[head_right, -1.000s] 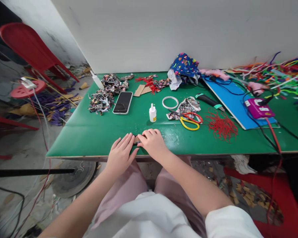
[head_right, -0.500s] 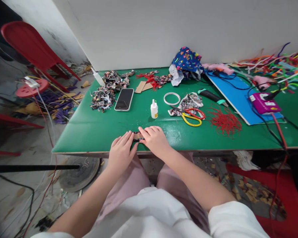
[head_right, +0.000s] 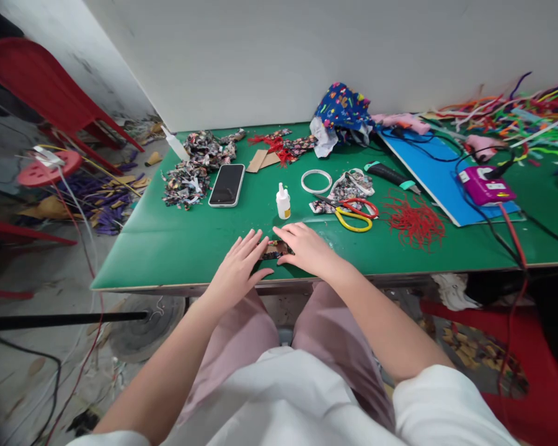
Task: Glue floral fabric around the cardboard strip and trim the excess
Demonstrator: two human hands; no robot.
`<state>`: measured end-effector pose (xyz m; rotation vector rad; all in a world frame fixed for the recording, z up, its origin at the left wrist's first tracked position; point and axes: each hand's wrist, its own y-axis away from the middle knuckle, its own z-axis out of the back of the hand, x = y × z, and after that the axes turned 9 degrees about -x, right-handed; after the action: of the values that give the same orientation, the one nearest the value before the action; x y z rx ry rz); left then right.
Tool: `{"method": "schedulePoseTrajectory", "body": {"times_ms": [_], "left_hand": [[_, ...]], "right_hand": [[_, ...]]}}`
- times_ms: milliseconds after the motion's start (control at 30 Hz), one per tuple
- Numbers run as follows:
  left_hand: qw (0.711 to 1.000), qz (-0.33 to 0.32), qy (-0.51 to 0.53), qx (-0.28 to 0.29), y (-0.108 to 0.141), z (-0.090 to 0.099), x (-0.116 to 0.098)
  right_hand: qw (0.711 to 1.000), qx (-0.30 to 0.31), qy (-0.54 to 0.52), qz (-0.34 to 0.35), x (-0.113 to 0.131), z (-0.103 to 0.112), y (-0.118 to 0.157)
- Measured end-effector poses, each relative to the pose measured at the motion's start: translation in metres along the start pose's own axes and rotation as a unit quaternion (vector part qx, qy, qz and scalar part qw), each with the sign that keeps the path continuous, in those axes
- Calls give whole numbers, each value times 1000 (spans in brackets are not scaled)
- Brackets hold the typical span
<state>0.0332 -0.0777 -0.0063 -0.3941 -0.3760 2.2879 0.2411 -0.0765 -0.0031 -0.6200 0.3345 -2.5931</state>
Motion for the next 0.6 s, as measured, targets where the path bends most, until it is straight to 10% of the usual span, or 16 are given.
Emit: {"method": "schedulePoseTrajectory", "body": {"times_ms": [600], "left_hand": [[998,-35,-13,51,-18,-16,11]], "right_hand": [[993,-40,104,25,7,-12,4]]}}
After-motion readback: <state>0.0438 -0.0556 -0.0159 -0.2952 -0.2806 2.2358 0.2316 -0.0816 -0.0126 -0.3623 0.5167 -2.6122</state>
